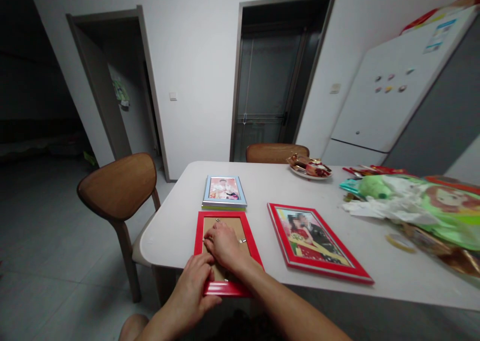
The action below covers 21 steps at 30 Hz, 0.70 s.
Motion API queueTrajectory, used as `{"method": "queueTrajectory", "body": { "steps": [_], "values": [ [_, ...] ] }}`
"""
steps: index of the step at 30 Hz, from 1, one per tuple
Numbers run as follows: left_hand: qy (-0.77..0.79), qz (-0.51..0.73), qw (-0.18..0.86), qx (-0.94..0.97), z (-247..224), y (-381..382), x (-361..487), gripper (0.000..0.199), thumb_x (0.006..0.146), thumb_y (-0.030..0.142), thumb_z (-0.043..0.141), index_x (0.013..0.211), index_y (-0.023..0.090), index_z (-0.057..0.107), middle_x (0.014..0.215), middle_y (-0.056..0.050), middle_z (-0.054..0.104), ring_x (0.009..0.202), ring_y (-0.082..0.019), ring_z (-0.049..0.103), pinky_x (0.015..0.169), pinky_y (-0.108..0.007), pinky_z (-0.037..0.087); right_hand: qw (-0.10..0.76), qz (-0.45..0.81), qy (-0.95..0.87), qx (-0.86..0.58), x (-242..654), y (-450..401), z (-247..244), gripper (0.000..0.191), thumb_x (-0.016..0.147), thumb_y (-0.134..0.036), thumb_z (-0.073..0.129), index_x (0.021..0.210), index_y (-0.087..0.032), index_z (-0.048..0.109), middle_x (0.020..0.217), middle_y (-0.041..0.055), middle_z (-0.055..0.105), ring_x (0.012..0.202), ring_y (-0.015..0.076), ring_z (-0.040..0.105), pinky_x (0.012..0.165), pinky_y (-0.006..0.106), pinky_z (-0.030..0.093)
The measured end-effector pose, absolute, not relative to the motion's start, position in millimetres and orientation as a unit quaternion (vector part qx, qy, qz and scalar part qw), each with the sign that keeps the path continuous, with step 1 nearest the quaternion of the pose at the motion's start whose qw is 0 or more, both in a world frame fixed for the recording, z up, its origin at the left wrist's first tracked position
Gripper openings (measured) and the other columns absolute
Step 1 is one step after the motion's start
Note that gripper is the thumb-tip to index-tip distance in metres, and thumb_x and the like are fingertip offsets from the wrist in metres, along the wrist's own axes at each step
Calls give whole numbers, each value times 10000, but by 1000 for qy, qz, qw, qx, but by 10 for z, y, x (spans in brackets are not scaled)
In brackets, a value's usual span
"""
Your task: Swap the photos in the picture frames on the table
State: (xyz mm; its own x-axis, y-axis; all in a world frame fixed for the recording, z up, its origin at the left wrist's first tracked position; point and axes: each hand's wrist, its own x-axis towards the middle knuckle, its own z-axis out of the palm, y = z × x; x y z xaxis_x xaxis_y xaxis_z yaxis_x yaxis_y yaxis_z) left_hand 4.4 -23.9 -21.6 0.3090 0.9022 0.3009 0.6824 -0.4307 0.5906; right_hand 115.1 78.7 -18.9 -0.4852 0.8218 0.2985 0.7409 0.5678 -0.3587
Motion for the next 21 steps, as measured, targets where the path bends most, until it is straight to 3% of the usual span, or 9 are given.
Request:
{"method": "queueTrajectory", "body": {
  "steps": [13,17,21],
  "values": [
    [495,320,214,779,-256,-214,39,329,517,143,724,733,190,482,1047,-36,506,995,-229,432,899,-393,309,194,66,-889,-409,1141,708,-109,257,775,-198,461,597,-161,642,682,28,589,690,120,499,639,234,325],
    [496,320,216,778,-258,-204,19,319,529,124,709,742,190,481,1065,-38,499,1003,-222,427,888,-371,323,222,112,-880,-404,1190,758,-157,210,768,-254,476,709,-184,665,734,27,612,722,128,519,669,231,344],
    [500,314,224,775,-254,-203,-1,288,552,121,685,733,195,474,1073,-42,499,1001,-225,434,866,-371,341,279,151,-804,-503,1277,1001,-214,244,750,-281,485,911,-168,629,847,45,632,740,134,539,646,219,362]
  ]
}}
